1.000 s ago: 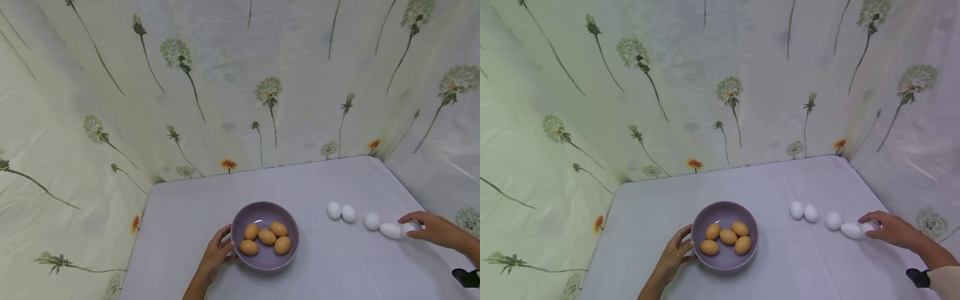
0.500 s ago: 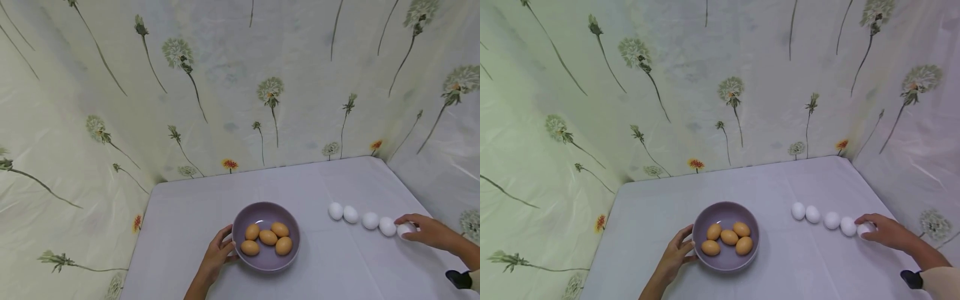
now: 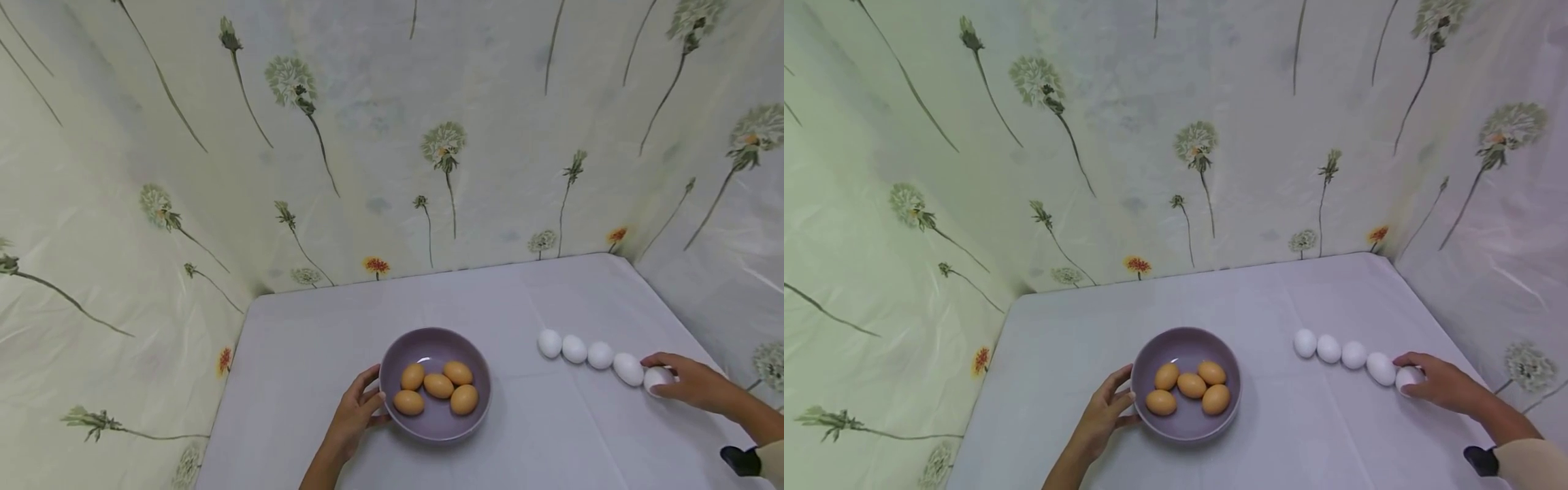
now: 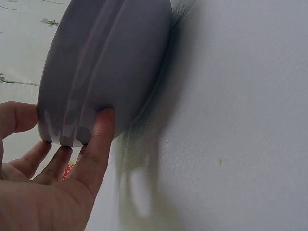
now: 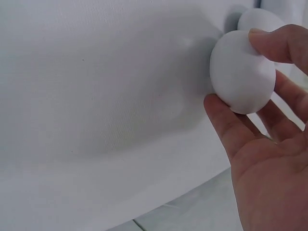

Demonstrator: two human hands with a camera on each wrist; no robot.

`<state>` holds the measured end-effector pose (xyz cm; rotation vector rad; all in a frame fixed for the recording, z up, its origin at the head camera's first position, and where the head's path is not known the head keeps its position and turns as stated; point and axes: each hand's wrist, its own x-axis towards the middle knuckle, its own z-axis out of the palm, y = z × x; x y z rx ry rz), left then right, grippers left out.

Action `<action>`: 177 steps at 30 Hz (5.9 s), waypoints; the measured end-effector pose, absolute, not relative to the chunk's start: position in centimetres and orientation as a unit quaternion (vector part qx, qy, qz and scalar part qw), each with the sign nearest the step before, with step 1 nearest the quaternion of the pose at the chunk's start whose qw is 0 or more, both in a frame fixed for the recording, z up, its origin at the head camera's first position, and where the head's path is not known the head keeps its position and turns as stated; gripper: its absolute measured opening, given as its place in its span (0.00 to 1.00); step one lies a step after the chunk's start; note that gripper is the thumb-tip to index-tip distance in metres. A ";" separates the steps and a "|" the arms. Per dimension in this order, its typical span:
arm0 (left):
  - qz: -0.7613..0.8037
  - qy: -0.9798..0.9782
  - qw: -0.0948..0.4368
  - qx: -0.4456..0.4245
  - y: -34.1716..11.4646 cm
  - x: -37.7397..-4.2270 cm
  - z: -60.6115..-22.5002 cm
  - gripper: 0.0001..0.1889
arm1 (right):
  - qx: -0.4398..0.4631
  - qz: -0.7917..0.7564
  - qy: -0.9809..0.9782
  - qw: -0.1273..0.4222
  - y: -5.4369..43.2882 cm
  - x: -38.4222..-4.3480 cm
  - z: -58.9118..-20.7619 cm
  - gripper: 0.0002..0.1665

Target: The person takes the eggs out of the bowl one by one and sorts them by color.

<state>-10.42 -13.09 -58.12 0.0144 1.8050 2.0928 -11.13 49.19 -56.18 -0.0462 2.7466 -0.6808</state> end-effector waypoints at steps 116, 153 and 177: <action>0.749 0.637 0.182 0.008 -13.1 -10.7 -57.9 0.30 | -0.336 -0.303 0.868 0.205 11.0 -18.6 -50.7 0.24; 0.753 0.632 0.183 0.005 -13.2 -10.7 -57.7 0.31 | -0.394 -0.215 0.874 0.187 7.3 -18.3 -53.4 0.16; 0.755 0.629 0.182 0.007 -13.1 -10.8 -57.8 0.31 | -0.412 -0.192 0.869 0.195 6.7 -18.6 -53.5 0.16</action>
